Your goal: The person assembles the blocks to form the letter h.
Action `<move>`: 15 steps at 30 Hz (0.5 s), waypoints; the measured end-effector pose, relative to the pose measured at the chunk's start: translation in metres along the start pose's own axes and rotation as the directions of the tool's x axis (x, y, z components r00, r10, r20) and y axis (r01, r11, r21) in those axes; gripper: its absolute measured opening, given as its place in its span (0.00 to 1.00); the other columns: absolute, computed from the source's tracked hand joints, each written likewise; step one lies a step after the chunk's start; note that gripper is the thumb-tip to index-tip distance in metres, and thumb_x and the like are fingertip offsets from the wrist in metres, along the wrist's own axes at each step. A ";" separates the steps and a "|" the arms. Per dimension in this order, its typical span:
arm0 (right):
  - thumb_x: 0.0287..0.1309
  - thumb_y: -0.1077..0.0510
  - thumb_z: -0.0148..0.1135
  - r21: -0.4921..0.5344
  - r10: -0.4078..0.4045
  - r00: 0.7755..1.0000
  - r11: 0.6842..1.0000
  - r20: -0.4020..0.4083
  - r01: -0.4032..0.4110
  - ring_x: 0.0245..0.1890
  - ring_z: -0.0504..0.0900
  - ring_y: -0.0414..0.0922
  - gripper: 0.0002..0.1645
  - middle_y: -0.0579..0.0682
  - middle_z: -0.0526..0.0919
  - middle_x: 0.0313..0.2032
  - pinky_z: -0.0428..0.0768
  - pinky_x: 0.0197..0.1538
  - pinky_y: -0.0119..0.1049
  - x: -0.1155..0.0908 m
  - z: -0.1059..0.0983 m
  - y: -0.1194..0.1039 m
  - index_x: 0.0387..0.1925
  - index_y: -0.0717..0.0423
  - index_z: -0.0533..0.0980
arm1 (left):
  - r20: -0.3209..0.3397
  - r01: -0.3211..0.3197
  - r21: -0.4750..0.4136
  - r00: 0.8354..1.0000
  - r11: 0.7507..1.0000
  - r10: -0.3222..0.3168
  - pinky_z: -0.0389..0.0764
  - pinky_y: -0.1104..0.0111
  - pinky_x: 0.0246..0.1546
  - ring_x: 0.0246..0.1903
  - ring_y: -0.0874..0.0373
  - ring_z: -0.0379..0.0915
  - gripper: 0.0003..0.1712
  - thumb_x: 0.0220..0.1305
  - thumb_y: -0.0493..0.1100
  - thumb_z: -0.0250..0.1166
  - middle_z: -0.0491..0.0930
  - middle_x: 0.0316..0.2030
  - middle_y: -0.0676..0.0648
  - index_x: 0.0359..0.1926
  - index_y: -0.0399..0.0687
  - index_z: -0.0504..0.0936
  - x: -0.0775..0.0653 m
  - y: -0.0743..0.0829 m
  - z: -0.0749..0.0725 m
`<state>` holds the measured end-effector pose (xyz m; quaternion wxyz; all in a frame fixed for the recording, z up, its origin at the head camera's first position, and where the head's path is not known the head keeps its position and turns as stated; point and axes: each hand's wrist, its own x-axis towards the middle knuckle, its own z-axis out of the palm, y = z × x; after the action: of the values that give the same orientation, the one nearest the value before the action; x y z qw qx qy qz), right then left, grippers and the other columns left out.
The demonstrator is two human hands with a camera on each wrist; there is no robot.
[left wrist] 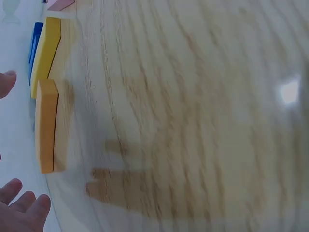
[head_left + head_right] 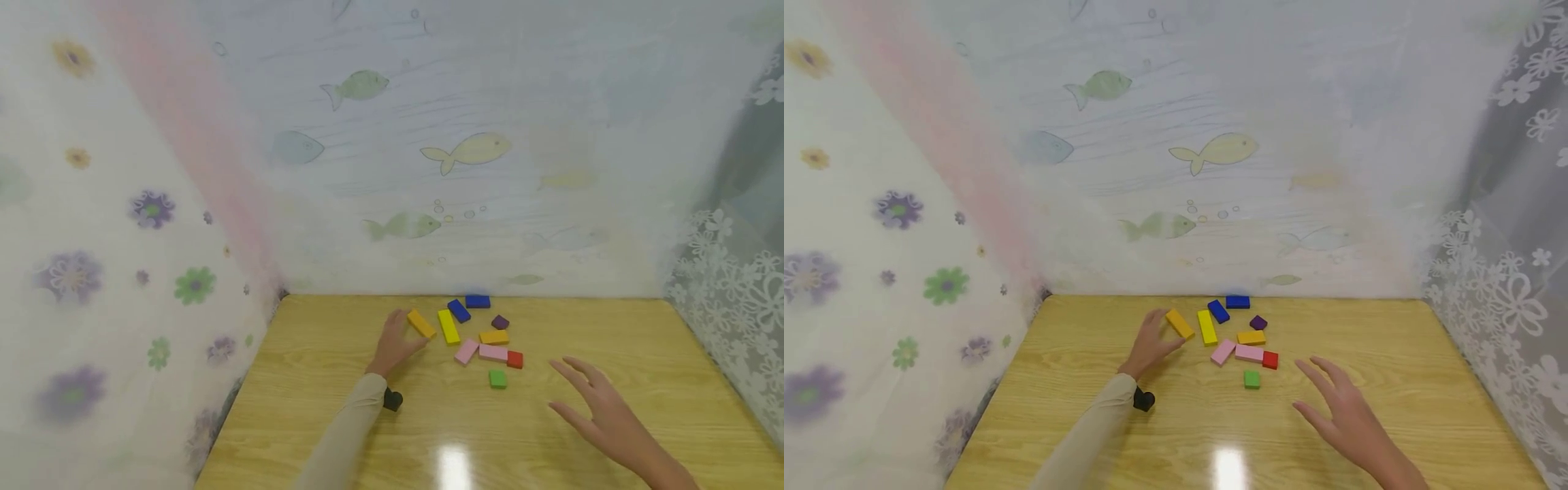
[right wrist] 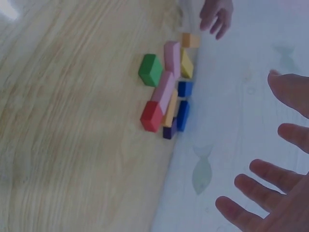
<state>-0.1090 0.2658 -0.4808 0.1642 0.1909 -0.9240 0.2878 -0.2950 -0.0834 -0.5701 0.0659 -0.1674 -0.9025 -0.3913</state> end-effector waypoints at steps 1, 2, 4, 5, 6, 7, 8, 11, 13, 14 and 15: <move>0.51 0.56 0.71 0.005 -0.001 1.000 1.000 0.002 0.001 0.53 0.70 0.61 0.42 0.59 0.68 0.58 0.74 0.39 0.64 0.002 0.001 0.000 0.67 0.45 0.64 | 0.011 0.013 -0.002 1.000 1.000 -0.013 0.66 0.48 0.61 0.65 0.40 0.54 0.45 0.51 0.51 0.72 0.58 0.66 0.32 0.65 0.36 0.64 0.002 0.001 0.003; 0.51 0.56 0.70 0.008 0.002 1.000 1.000 0.007 -0.002 0.53 0.70 0.61 0.42 0.59 0.68 0.58 0.74 0.39 0.64 0.003 0.002 -0.001 0.67 0.45 0.64 | 0.025 0.027 0.008 0.999 1.000 -0.028 0.65 0.48 0.62 0.66 0.39 0.52 0.47 0.51 0.52 0.72 0.56 0.67 0.31 0.66 0.36 0.63 0.004 0.001 0.006; 0.52 0.55 0.70 0.013 0.002 1.000 1.000 0.012 -0.003 0.54 0.70 0.61 0.42 0.58 0.68 0.58 0.75 0.40 0.64 0.006 0.004 -0.002 0.67 0.44 0.64 | 0.050 0.059 0.014 0.997 0.998 -0.060 0.64 0.47 0.62 0.68 0.38 0.49 0.49 0.50 0.52 0.73 0.53 0.68 0.31 0.67 0.37 0.62 0.008 0.002 0.011; 0.51 0.55 0.70 0.014 0.000 1.000 1.000 0.011 -0.001 0.54 0.70 0.61 0.42 0.58 0.68 0.59 0.75 0.40 0.64 0.008 0.005 -0.002 0.67 0.44 0.64 | 0.062 0.074 0.023 0.995 0.997 -0.076 0.63 0.47 0.62 0.68 0.38 0.48 0.49 0.50 0.53 0.73 0.51 0.69 0.31 0.68 0.38 0.61 0.009 0.003 0.014; 0.51 0.55 0.70 0.014 -0.002 1.000 1.000 0.013 0.002 0.54 0.70 0.61 0.41 0.58 0.68 0.59 0.75 0.40 0.64 0.009 0.006 -0.002 0.67 0.44 0.64 | 0.069 0.089 0.021 0.993 0.996 -0.091 0.63 0.47 0.62 0.68 0.37 0.48 0.49 0.50 0.52 0.73 0.50 0.69 0.30 0.68 0.39 0.61 0.011 0.003 0.016; 0.51 0.54 0.70 0.014 -0.004 1.000 1.000 0.015 0.003 0.55 0.70 0.61 0.41 0.58 0.68 0.59 0.76 0.40 0.64 0.011 0.007 -0.002 0.67 0.44 0.64 | 0.078 0.106 0.027 0.991 0.994 -0.108 0.64 0.47 0.62 0.68 0.37 0.49 0.49 0.51 0.53 0.73 0.49 0.69 0.31 0.68 0.40 0.60 0.011 0.004 0.019; 0.52 0.54 0.70 0.012 -0.008 1.000 1.000 0.018 0.008 0.55 0.70 0.61 0.41 0.58 0.68 0.59 0.76 0.41 0.63 0.013 0.009 -0.002 0.67 0.45 0.64 | 0.083 0.123 0.035 0.989 0.992 -0.125 0.65 0.47 0.61 0.67 0.36 0.50 0.49 0.51 0.53 0.72 0.48 0.69 0.31 0.69 0.41 0.60 0.012 0.005 0.020; 0.53 0.53 0.69 0.020 -0.019 1.000 1.000 0.024 0.019 0.55 0.70 0.60 0.41 0.58 0.68 0.60 0.77 0.41 0.62 0.019 0.015 -0.001 0.67 0.44 0.64 | 0.091 0.174 0.014 0.980 0.985 -0.175 0.68 0.47 0.59 0.65 0.35 0.54 0.46 0.54 0.50 0.70 0.47 0.70 0.32 0.69 0.42 0.59 0.011 0.010 0.023; 0.53 0.53 0.69 0.024 -0.031 0.999 0.999 0.022 0.031 0.55 0.71 0.60 0.40 0.57 0.68 0.60 0.77 0.41 0.61 0.022 0.018 0.000 0.67 0.44 0.64 | 0.093 0.202 -0.001 0.975 0.979 -0.201 0.68 0.48 0.59 0.65 0.36 0.55 0.44 0.54 0.49 0.69 0.46 0.70 0.33 0.69 0.42 0.60 0.010 0.013 0.024; 0.53 0.53 0.70 0.025 -0.038 0.999 0.999 0.019 0.038 0.55 0.71 0.60 0.41 0.57 0.68 0.59 0.78 0.41 0.61 0.024 0.020 0.000 0.67 0.45 0.64 | 0.093 0.210 -0.007 0.974 0.978 -0.208 0.68 0.49 0.59 0.65 0.37 0.55 0.44 0.55 0.48 0.69 0.45 0.71 0.34 0.68 0.42 0.60 0.010 0.014 0.024; 0.52 0.54 0.70 0.025 -0.046 0.999 0.999 0.015 0.046 0.54 0.72 0.60 0.41 0.57 0.69 0.59 0.78 0.41 0.60 0.026 0.021 0.000 0.67 0.45 0.64 | 0.090 0.214 -0.020 0.973 0.977 -0.212 0.68 0.49 0.59 0.65 0.38 0.55 0.43 0.55 0.48 0.69 0.45 0.71 0.34 0.68 0.42 0.61 0.011 0.014 0.024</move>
<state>-0.1354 0.2473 -0.4866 0.1610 0.2164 -0.9171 0.2936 -0.2995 -0.0539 -0.5742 -0.0185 -0.0875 -0.9114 -0.4016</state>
